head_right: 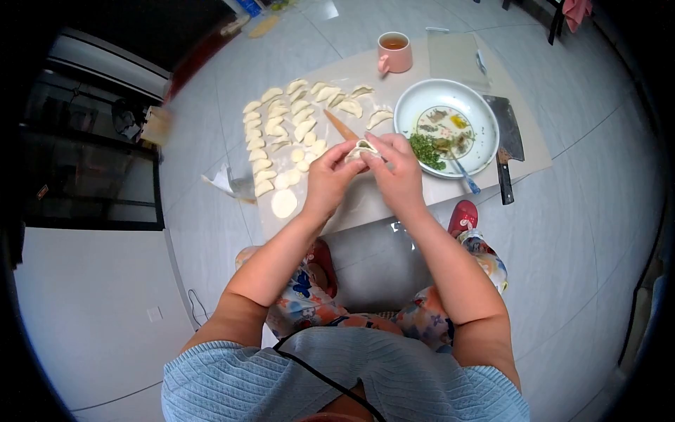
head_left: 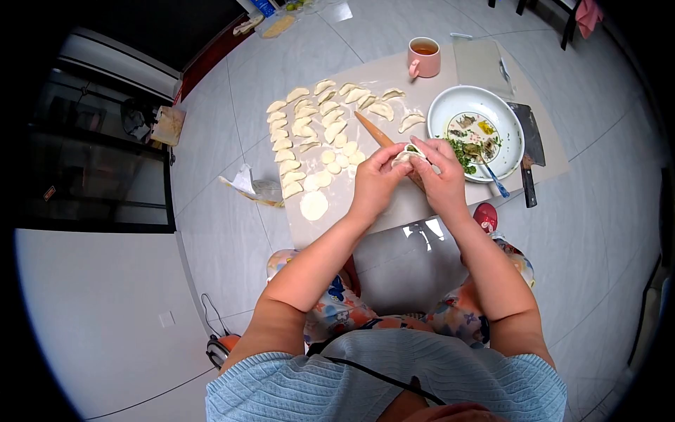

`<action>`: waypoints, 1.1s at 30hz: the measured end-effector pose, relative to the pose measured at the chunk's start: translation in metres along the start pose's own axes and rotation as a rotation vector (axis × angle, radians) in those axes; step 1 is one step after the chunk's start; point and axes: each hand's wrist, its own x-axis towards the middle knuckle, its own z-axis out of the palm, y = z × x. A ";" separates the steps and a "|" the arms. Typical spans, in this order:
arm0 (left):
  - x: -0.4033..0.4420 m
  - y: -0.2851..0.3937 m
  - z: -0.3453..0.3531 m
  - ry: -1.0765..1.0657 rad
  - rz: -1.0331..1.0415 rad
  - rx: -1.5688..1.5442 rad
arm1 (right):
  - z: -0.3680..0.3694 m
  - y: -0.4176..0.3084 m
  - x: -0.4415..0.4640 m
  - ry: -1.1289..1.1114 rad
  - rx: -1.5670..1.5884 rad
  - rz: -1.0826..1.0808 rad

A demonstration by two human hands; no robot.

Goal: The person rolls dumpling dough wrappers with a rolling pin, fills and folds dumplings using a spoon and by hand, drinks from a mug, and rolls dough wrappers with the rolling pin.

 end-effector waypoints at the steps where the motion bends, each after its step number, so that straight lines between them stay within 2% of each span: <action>1: -0.001 0.000 0.001 0.006 0.057 0.073 | 0.001 0.001 0.000 -0.001 0.000 0.000; 3: 0.000 -0.006 0.000 -0.001 0.064 0.047 | 0.002 0.001 0.001 0.063 -0.170 -0.133; 7: 0.001 -0.016 -0.001 -0.019 0.131 -0.018 | -0.001 -0.003 0.003 0.065 -0.240 -0.225; 9: -0.002 -0.014 0.000 -0.025 0.105 -0.031 | -0.004 -0.006 0.004 0.069 -0.384 -0.371; 12: -0.003 -0.014 0.000 -0.026 0.067 -0.048 | -0.005 -0.003 0.004 0.059 -0.405 -0.435; 16: 0.000 -0.010 -0.004 -0.042 0.030 -0.051 | -0.005 -0.006 0.008 0.002 -0.381 -0.363; 18: 0.002 -0.013 -0.004 -0.037 0.072 -0.006 | -0.005 -0.007 0.008 -0.057 -0.193 -0.204; 22: 0.000 -0.011 -0.003 -0.049 0.148 0.090 | -0.006 -0.002 0.009 -0.101 -0.124 -0.209; 25: -0.001 -0.008 -0.001 -0.065 0.124 0.119 | -0.008 -0.005 0.009 -0.114 -0.078 -0.170; 26: -0.001 -0.009 -0.001 -0.053 0.124 0.121 | -0.010 -0.004 0.009 -0.108 -0.125 -0.221; 28: -0.001 -0.013 0.000 -0.125 0.042 -0.131 | -0.009 -0.003 0.008 -0.090 -0.150 -0.258; 31: 0.001 -0.011 -0.001 -0.100 0.032 -0.095 | -0.006 -0.008 0.006 -0.053 -0.140 -0.217; 33: -0.001 -0.006 -0.001 -0.092 0.018 -0.130 | -0.006 0.005 0.006 -0.149 -0.141 -0.196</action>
